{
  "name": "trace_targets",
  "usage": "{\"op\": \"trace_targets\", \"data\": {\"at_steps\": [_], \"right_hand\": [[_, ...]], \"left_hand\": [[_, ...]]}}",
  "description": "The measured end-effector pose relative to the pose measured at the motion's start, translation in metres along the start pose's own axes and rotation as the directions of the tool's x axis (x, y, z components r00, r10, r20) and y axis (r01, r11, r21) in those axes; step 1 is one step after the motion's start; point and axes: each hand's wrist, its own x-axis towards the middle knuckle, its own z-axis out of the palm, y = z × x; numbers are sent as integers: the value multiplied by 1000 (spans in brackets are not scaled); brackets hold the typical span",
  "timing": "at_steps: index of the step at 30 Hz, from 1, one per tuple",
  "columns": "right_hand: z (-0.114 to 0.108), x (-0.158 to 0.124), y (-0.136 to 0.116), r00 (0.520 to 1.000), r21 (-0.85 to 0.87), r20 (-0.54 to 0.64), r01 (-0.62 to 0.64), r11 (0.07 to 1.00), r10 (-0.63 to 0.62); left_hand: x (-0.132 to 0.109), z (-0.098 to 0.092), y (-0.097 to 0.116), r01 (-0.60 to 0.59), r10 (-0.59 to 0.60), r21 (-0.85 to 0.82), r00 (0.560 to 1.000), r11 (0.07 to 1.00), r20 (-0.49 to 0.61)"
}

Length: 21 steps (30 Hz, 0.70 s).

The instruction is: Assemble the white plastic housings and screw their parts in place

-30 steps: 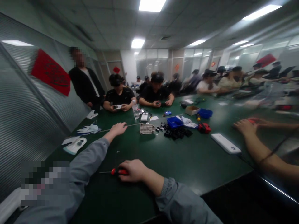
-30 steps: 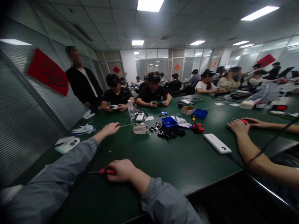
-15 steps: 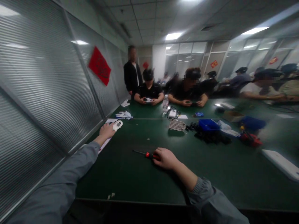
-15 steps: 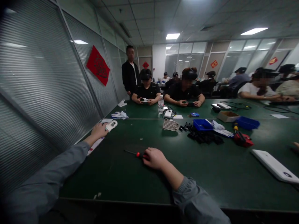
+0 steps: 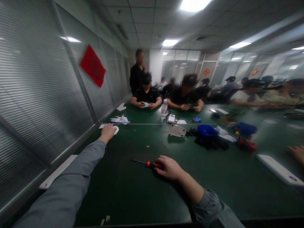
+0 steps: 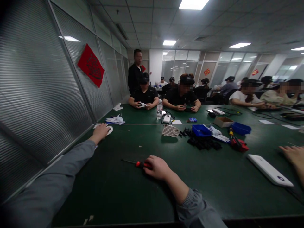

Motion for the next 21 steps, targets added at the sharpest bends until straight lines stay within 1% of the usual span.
{"op": "trace_targets", "data": {"at_steps": [4, 7, 10, 13, 15, 16, 19, 21], "right_hand": [[1, 1, 3, 1000, 9, -6, -7, 1000, 7], [1, 0, 3, 1000, 14, -4, 15, 1000, -15], [-1, 1, 4, 1000, 14, -11, 25, 1000, -24], [-2, 1, 6, 1000, -5, -20, 0, 1000, 0], [-3, 2, 10, 999, -35, -43, -31, 999, 30], [-3, 3, 13, 997, -53, -62, -49, 997, 46], [-6, 4, 25, 985, -107, -137, -122, 987, 107], [-8, 4, 36, 966, -129, -193, -197, 972, 170]], "left_hand": [[6, 3, 0, -50, 49, 23, 998, 998, 36], [8, 2, 0, -84, 83, 38, 996, 996, 38], [10, -4, 0, -94, 93, 41, 996, 995, 11], [3, -17, 12, -70, 70, 3, 997, 998, -40], [-13, -28, 31, -80, 66, -113, 990, 990, -121], [-26, -33, 44, -118, 87, -192, 983, 974, -164], [-78, -45, 94, -264, 156, -406, 947, 875, -281], [-118, -48, 127, -355, 195, -491, 918, 796, -346]]}}
